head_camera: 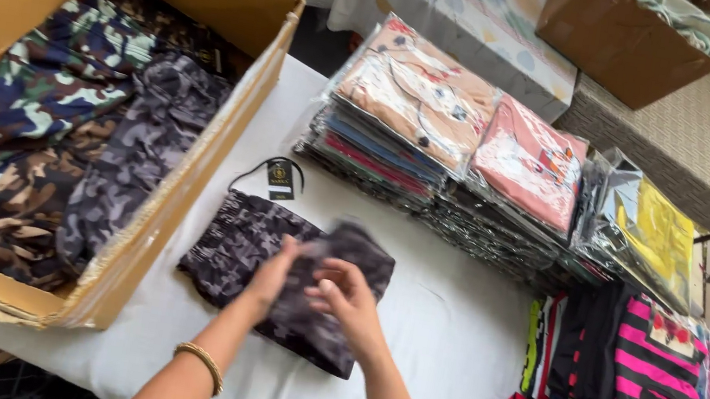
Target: The person folds several items of clothing on a white table surface. They handle a black t-shirt, a pink and black striped top, and a pair of camouflage shorts, folding each one neatly and placing them into a stack.
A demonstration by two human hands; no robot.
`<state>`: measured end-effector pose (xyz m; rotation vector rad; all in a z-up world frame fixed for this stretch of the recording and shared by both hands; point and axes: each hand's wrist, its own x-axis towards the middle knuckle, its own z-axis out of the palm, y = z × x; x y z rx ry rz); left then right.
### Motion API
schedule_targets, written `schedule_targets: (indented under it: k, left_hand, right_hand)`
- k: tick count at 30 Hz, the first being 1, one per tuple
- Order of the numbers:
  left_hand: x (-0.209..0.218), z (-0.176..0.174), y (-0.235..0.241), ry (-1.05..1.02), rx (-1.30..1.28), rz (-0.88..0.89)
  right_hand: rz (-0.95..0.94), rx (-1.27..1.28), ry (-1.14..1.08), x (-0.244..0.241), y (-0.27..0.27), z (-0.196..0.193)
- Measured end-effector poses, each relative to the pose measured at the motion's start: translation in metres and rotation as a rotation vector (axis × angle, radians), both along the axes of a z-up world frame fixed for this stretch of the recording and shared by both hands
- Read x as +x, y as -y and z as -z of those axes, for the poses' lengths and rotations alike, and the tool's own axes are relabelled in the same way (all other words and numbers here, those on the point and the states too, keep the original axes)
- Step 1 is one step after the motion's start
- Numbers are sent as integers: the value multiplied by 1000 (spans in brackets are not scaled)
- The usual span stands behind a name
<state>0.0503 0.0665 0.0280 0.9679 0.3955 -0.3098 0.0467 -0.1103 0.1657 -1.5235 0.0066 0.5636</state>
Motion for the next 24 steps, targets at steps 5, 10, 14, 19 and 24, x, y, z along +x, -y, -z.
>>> schedule_targets:
  k: [5,10,14,19,24]
  left_hand:
    - [3,14,-90,-1,450,-68]
    - [12,45,-96,187,984,133]
    - [10,53,-105,431,1113,140]
    - [-7,9,-122,196,1298,220]
    - [-12,-6,-113,76,1647,119]
  right_hand:
    - [-8,9,16,-6,-5,14]
    - [114,-217,-134,-33,40,51]
    - [115,-324,-242,-56,54,55]
    - [151,-357,-279,-66,59,68]
    - [150,-361,-292,-64,51,55]
